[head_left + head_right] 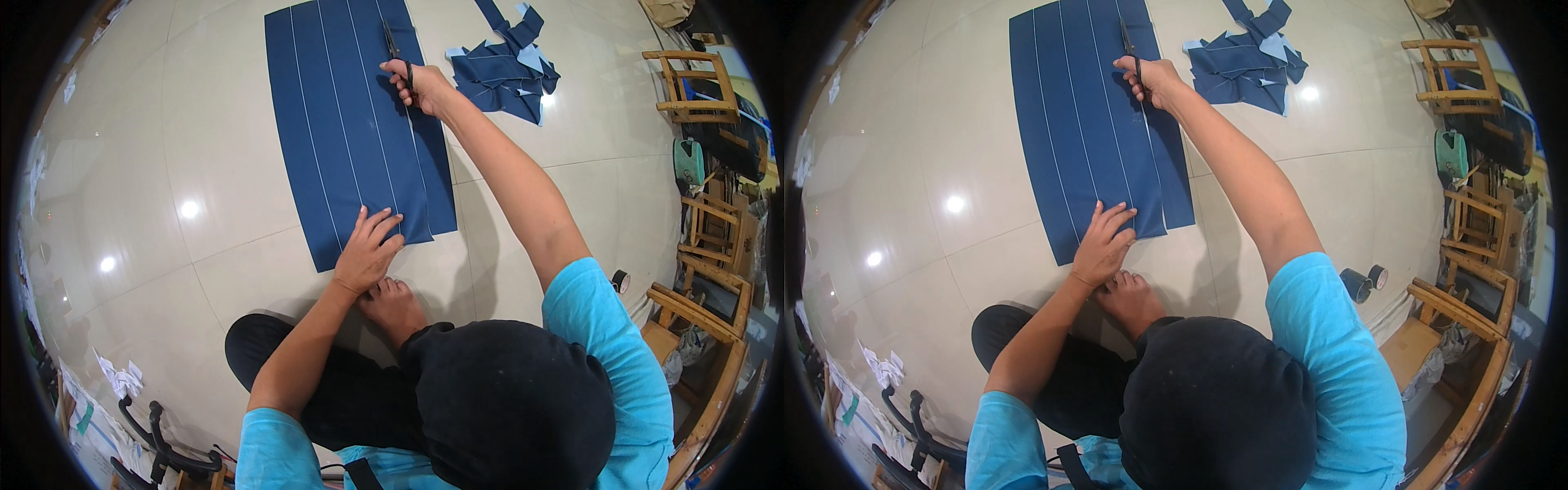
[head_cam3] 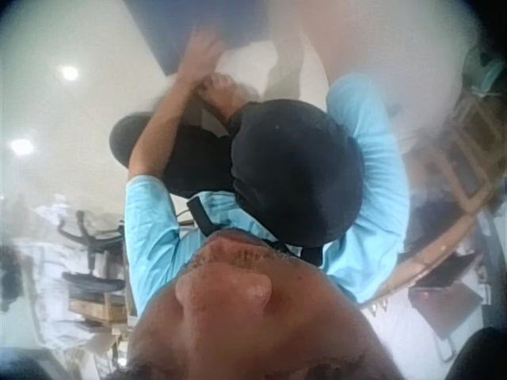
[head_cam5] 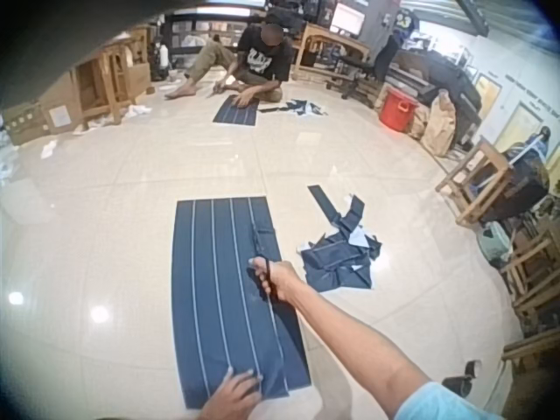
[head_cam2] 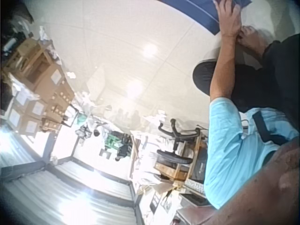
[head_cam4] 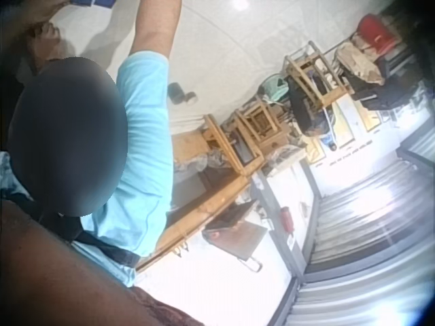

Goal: The person sits on the floor and uses scissors to cut a large piece of blue fabric into long strips along pre-marked white lines. The cut strips are set aside as the cutting progresses.

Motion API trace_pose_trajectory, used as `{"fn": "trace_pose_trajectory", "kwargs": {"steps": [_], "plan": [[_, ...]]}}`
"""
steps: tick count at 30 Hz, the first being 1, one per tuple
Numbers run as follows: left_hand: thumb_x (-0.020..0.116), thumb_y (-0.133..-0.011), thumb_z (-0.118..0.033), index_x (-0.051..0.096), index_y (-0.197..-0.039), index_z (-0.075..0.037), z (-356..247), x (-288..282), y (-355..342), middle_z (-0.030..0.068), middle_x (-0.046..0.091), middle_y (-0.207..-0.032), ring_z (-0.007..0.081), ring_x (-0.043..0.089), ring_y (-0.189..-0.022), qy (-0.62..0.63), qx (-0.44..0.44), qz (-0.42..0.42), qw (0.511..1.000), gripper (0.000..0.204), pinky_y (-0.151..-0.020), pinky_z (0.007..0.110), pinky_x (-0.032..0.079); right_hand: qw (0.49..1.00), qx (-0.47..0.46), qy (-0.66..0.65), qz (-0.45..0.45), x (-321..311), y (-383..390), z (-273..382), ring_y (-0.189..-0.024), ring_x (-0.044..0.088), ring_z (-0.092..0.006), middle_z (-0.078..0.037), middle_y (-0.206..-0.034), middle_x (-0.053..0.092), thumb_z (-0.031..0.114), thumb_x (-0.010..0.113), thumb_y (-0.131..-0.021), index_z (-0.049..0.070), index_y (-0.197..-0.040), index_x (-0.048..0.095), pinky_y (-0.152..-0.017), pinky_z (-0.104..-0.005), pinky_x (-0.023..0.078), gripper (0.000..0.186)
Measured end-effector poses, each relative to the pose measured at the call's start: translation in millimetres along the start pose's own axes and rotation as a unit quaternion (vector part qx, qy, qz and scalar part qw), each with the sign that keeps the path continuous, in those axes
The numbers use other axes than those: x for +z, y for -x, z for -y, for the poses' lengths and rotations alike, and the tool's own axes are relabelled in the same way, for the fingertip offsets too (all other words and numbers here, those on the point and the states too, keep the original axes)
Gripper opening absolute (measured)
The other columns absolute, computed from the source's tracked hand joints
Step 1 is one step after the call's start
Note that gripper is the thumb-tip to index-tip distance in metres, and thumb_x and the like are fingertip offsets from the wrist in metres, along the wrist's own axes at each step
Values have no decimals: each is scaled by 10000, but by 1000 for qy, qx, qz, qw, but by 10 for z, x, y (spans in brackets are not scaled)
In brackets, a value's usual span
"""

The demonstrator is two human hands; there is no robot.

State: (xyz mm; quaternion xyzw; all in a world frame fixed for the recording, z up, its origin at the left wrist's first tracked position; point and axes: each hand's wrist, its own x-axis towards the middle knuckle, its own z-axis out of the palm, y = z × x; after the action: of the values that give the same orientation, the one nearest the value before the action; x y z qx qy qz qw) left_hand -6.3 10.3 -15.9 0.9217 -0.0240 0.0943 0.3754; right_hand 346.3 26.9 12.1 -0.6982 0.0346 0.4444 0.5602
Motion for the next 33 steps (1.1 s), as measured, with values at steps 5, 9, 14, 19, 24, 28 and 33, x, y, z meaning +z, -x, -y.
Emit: {"fn": "trace_pose_trajectory", "kwargs": {"steps": [5,9,14,19,24,28,33], "plan": [[712,-885,-102,614,-1044,-93,-2,-3,1,115,581,-1423,365,483,-1419,4,1,5,1000,187,-1229,677,267,1000,2,-12,-5,-1,-77,42,-520,484,-107,-41,-731,573,269,907,-770,13,-833,653,-440,-268,397,366],[708,-893,-105,617,-1042,-89,-6,-10,0,117,580,-1416,366,480,-1420,8,1,5,1000,175,-1229,679,266,1000,0,-15,-2,19,-104,56,-518,479,-108,-40,-724,567,258,905,-771,15,-825,649,-440,-270,391,358],[706,-900,-109,621,-1044,-90,-10,-22,-6,115,581,-1413,364,481,-1417,7,2,3,1000,169,-1228,679,270,1000,0,-15,-2,14,-160,65,-515,478,-108,-39,-710,560,244,905,-767,17,-811,646,-438,-270,389,347],[709,-900,-108,623,-1043,-94,-16,-24,-6,109,581,-1413,359,480,-1419,4,-1,4,1000,167,-1228,677,275,1000,-2,-15,-4,33,-162,81,-509,478,-104,-41,-709,569,230,903,-765,17,-795,645,-430,-268,389,336],[709,-901,-105,624,-1042,-97,-11,-17,-3,106,581,-1413,357,478,-1421,5,-2,2,1000,165,-1230,673,276,1000,-10,-17,-4,31,-178,72,-515,489,-101,-46,-717,592,196,898,-774,17,-788,649,-429,-267,395,307],[711,-898,-102,623,-1038,-96,-12,-22,1,106,582,-1410,356,480,-1420,2,-3,1,1000,166,-1230,671,276,1000,-9,-20,-5,66,-165,63,-520,503,-102,-47,-715,603,179,893,-784,15,-787,655,-430,-267,401,289],[705,-905,-124,625,-1056,-103,-17,-21,-9,105,574,-1418,356,478,-1417,-1,1,2,1000,172,-1230,671,278,1000,-16,-4,5,25,-220,42,-525,516,-103,-48,-715,608,174,891,-787,15,-775,655,-431,-268,407,284]]}}
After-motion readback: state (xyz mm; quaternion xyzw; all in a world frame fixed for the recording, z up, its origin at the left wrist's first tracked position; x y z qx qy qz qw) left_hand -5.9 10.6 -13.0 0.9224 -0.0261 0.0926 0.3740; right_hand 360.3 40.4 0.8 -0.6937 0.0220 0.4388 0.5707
